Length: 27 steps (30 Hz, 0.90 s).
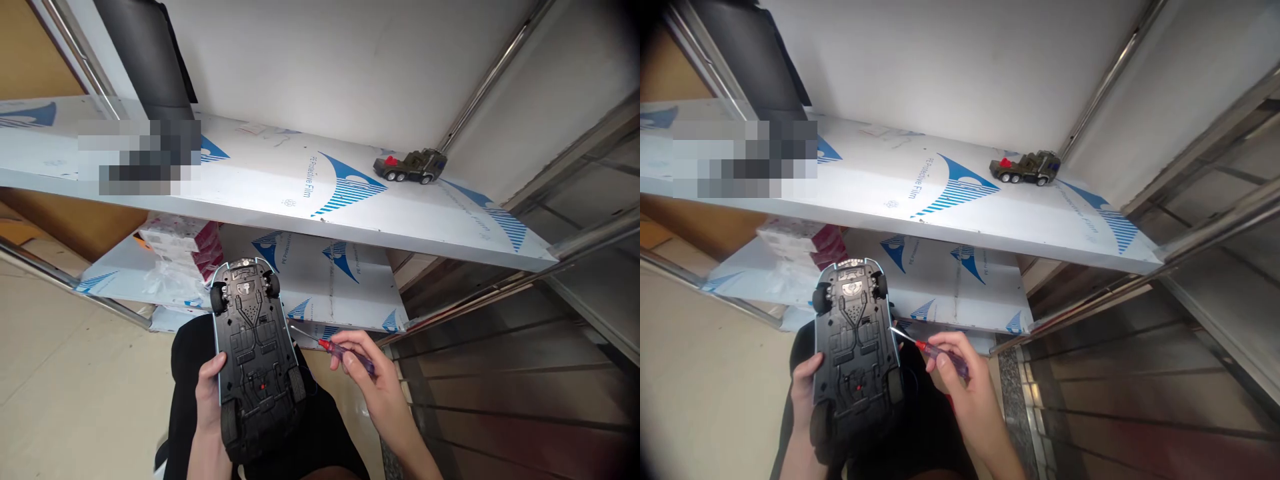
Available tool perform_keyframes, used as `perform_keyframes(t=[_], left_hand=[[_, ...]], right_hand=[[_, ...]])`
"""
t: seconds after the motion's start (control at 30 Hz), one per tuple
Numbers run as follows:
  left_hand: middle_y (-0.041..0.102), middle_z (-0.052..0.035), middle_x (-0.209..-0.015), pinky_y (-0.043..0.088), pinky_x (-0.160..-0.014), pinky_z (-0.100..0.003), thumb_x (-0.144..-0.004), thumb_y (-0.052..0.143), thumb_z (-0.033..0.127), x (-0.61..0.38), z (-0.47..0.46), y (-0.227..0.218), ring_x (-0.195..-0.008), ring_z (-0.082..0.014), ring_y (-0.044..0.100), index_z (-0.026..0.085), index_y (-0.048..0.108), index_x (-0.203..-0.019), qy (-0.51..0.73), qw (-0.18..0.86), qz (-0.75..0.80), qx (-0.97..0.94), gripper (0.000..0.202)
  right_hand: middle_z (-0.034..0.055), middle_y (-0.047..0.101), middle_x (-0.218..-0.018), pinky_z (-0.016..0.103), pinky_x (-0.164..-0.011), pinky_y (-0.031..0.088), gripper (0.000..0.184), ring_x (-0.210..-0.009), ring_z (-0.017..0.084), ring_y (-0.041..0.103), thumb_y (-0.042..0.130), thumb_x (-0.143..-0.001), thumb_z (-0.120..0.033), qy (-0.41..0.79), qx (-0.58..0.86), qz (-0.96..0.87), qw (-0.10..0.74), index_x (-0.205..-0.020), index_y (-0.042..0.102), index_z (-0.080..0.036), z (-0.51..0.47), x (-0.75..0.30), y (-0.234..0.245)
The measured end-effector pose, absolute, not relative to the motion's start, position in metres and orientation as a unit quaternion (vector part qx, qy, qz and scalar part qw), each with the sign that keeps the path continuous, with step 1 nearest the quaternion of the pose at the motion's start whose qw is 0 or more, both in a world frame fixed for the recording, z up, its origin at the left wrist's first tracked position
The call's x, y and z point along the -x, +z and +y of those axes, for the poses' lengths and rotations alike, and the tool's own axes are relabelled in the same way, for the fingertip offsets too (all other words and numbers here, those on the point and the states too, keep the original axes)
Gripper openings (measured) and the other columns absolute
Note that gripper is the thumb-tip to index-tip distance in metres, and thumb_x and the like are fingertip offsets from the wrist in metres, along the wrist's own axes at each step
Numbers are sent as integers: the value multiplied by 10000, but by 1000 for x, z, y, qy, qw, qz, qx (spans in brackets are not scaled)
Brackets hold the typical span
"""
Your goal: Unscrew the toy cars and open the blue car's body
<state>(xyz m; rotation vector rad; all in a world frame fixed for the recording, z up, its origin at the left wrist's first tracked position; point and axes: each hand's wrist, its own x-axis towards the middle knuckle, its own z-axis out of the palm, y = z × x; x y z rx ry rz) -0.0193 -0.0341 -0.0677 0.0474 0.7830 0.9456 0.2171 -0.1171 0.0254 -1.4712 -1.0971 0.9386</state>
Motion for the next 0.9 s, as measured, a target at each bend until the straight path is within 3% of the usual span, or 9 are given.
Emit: perform_keyframes(t=[0.1, 0.27, 0.33, 0.4, 0.47, 0.57, 0.7, 0.8, 0.9], left_hand=[[868, -100, -1085, 627, -1006, -558, -767, 821, 534, 20, -33, -68, -1188, -461, 761, 238, 825, -1093, 417, 827, 378, -5, 440], [871, -122, -1069, 638, -987, -574, -771, 813, 468, 16, -32, -65, -1122, -457, 786, 221, 776, -1341, 429, 832, 351, -10, 622], [873, -120, -1060, 648, -967, -574, -769, 819, 452, 16, -32, -66, -1092, -455, 797, 222, 764, -1374, 425, 836, 346, -6, 649], [873, -117, -1082, 653, -955, -566, -759, 833, 427, 17, -32, -68, -1080, -451, 802, 234, 760, -1385, 418, 841, 343, 4, 659], [870, -116, -1109, 653, -957, -559, -771, 838, 399, 19, -33, -70, -1079, -444, 805, 239, 760, -1386, 418, 840, 346, 9, 640], [876, -117, -1068, 652, -962, -565, -774, 851, 346, 20, -34, -72, -1065, -446, 810, 222, 766, -1377, 427, 827, 365, 5, 621], [877, -118, -1041, 655, -955, -587, -776, 851, 412, 17, -34, -67, -1062, -460, 809, 224, 729, -1438, 393, 845, 362, 9, 699], [875, -128, -1056, 663, -941, -598, -793, 827, 506, 11, -32, -57, -1063, -466, 808, 211, 715, -1453, 407, 841, 357, -5, 732], [879, -107, -1023, 671, -945, -579, -793, 848, 462, 4, -29, -43, -1060, -449, 813, 207, 741, -1403, 443, 797, 410, 3, 670]], right_hand=[[6, 778, -968, 266, -863, 590, 191, -943, 178, 756, 616, -1088, -416, 332, 612, -491, 525, -1201, 720, -302, -114, -224, 53], [27, 782, -1087, 324, -910, 601, 111, -1061, 222, 769, 725, -1009, -327, 90, 615, -547, 560, -1110, 687, -300, -69, -283, 121], [37, 752, -1094, 371, -932, 578, 109, -1059, 247, 745, 722, -994, -348, -1, 627, -564, 538, -1060, 661, -286, -40, -314, 143], [51, 741, -1119, 381, -894, 548, 105, -1023, 253, 708, 672, -1002, -334, -66, 665, -589, 454, -1084, 648, -274, -11, -341, 156], [54, 744, -1080, 371, -813, 512, 103, -931, 249, 674, 627, -1005, -302, -82, 694, -610, 374, -1096, 657, -265, 14, -358, 163], [63, 749, -1041, 372, -762, 477, 116, -864, 257, 644, 641, -979, -286, -74, 699, -629, 332, -1078, 689, -254, 37, -370, 165], [78, 742, -1171, 420, -885, 504, 145, -1018, 292, 665, 625, -1004, -316, -67, 691, -646, 318, -1091, 730, -267, 40, -368, 169], [85, 719, -1204, 500, -1059, 453, 209, -1211, 326, 615, 558, -1063, -343, -99, 688, -624, 357, -1170, 728, -285, 18, -341, 167], [42, 699, -965, 438, -917, 522, 235, -976, 276, 667, 485, -1120, -370, -38, 671, -568, 476, -1159, 705, -296, -24, -285, 141]])
